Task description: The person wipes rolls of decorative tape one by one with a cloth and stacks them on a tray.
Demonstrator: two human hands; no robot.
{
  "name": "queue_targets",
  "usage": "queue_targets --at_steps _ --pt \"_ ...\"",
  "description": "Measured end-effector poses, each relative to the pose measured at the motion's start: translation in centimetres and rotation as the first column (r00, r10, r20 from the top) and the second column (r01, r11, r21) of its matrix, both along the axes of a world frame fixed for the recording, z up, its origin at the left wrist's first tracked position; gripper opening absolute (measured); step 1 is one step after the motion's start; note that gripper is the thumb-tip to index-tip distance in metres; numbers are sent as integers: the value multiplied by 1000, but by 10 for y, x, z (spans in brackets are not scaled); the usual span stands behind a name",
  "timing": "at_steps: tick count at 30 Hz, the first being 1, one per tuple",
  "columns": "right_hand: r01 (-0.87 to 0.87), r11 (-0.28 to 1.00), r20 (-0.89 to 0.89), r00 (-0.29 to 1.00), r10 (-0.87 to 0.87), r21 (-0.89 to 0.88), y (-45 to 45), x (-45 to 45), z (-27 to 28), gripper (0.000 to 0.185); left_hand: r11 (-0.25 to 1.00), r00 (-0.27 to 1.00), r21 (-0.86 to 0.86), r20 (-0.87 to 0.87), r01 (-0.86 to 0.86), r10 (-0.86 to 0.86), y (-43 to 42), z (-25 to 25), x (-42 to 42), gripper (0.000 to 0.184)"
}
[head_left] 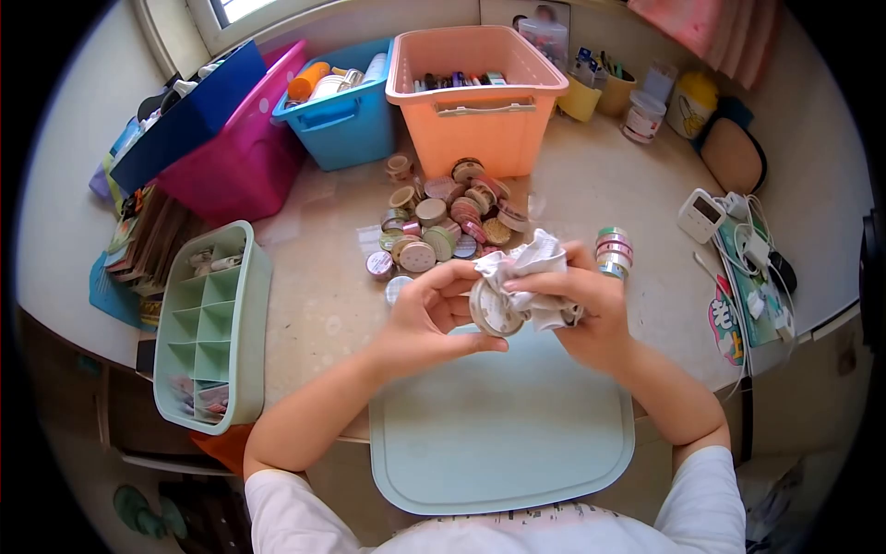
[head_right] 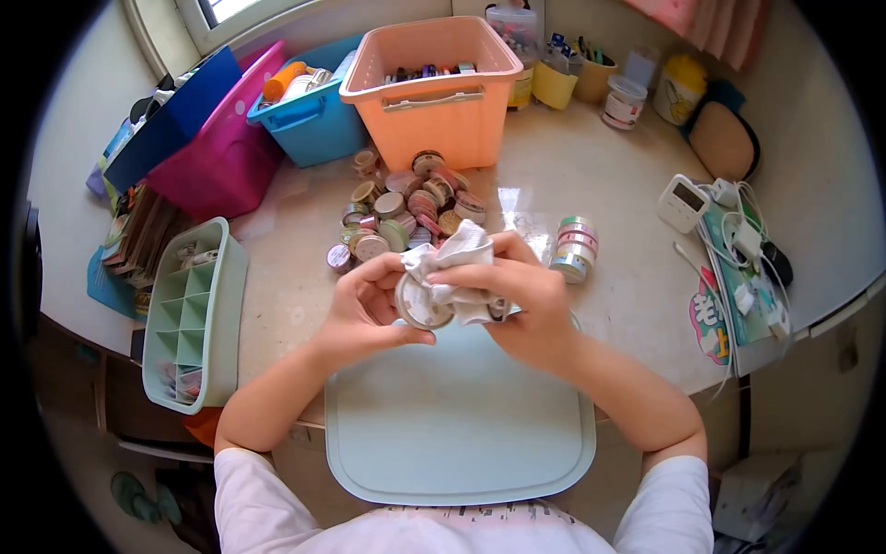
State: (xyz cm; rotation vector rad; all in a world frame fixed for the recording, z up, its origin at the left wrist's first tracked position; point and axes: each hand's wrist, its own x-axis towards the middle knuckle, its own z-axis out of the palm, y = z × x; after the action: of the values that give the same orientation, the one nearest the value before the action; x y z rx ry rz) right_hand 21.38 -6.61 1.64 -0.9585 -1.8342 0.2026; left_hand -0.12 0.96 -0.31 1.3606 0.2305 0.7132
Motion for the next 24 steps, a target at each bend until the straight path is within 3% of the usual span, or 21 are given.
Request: queue_targets --at_steps 1,3,5,6,7,9,11,12,15,17,19,20,22,24 --pt "-31 1000 -37 999 31 -2 -2 -4 2 52 1000 1000 -7 -21 18 -18 -4 2 3 67" --pt "-260 964 66 963 263 -49 -8 -1 4 56 985 998 169 -60 -23 33 -3 1 2 68" --pt "-251 966 130 958 257 -60 -14 1 6 53 994 999 99 -26 -45 48 -4 10 2 68" --pt "-155 988 175 972 155 -11 -11 7 7 52 998 998 27 1 -61 61 -4 16 2 68" --pt "-59 997 213 976 49 41 -6 13 8 50 996 998 65 7 -65 64 1 15 -2 67" --pt "58 998 52 997 -57 -8 4 9 3 51 1000 999 5 -54 -2 3 2 14 -5 71" --pt "-23 997 93 996 16 75 2 3 3 52 998 996 1 -67 59 -58 1 5 -3 65" --pt "-95 995 216 972 90 15 -5 6 3 50 998 995 16 -80 57 -56 -2 7 -1 65" --pt "-183 982 194 962 190 -58 -11 9 4 54 999 997 52 -79 9 -5 -4 8 3 64" --pt "-54 998 184 982 51 13 -3 17 7 58 1000 997 19 -79 16 -14 -2 5 2 64" --pt "57 998 141 989 -52 -32 0 11 2 59 998 997 -54 -75 31 -35 -2 1 1 63" --pt "-40 998 129 991 46 -50 0 9 -2 59 991 991 -124 -118 50 -65 -3 0 2 63" --pt "-206 965 145 962 230 -163 -5 10 3 56 996 994 -75 -98 41 -49 -5 -2 4 64" --pt "-212 969 164 959 231 -127 -4 19 7 53 998 997 -53 -76 26 -30 -4 0 3 64"
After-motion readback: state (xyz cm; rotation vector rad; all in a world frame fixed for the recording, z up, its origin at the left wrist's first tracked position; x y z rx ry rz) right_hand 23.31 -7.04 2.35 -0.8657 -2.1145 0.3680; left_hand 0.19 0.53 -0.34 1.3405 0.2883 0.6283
